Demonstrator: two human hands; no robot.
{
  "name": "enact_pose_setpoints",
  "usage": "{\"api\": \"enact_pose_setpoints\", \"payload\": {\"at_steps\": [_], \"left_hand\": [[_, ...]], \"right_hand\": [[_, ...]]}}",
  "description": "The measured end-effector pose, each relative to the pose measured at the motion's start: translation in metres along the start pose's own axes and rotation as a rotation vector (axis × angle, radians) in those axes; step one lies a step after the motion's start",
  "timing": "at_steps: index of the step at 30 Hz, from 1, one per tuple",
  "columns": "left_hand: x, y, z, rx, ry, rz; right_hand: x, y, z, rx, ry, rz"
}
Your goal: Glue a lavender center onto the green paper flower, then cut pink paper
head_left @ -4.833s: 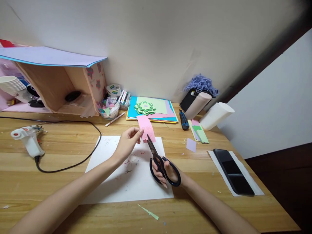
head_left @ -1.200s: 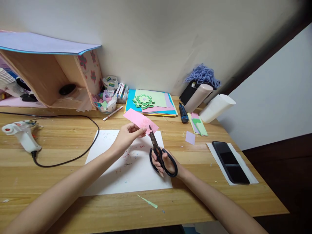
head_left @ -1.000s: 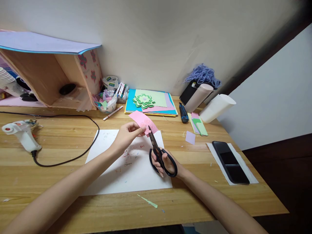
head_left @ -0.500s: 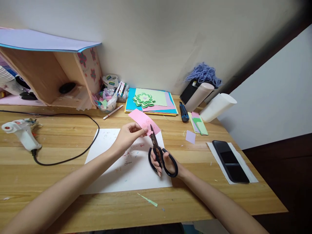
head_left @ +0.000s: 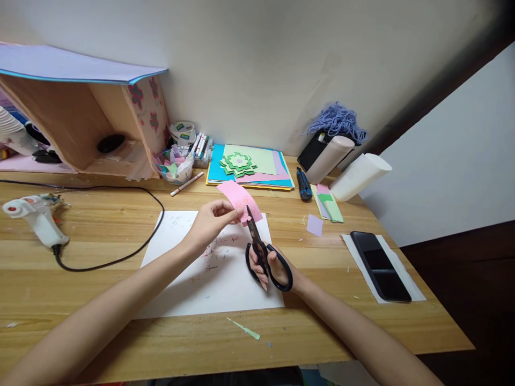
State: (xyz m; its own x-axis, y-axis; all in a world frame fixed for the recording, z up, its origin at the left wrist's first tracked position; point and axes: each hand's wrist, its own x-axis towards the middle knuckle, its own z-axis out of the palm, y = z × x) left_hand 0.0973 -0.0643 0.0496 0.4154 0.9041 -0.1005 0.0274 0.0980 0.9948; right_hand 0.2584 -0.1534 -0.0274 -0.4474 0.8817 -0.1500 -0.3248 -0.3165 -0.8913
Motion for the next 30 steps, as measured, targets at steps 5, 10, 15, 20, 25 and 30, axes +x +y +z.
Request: {"api": "enact_pose_setpoints", "payload": {"at_steps": [5, 10, 15, 20, 25, 30], "left_hand": [[0.0004, -0.0001, -0.0001, -0.036, -0.001, 0.001], [0.0003, -0.0001, -0.0004, -0.055, 0.019, -0.002], [0.0008, -0.0001, -0.0008, -0.044, 0.033, 0.004], [0.0022, 0.0002, -0.0014, -0.038, 0.040, 0.003], [0.0019, 0.0001, -0.0013, -0.006, 0.035, 0.007], [-0.0020, -0.0018, 0.0010, 0.163, -0.074, 0.006]], "right_hand": [[-0.0007, -0.0009, 0.0005, 0.013, 0.003, 0.005], [-0.0011, -0.0033, 0.0016, 0.012, 0.009, 0.033], [-0.0020, -0.0053, 0.0029, -0.009, 0.004, 0.039], [-0.0047, -0.0069, 0.0040, -0.040, 0.003, 0.042], [-0.0047, -0.0065, 0.0036, -0.039, 0.004, 0.043], [-0.0027, -0.0038, 0.0017, -0.003, 0.012, 0.037]]}}
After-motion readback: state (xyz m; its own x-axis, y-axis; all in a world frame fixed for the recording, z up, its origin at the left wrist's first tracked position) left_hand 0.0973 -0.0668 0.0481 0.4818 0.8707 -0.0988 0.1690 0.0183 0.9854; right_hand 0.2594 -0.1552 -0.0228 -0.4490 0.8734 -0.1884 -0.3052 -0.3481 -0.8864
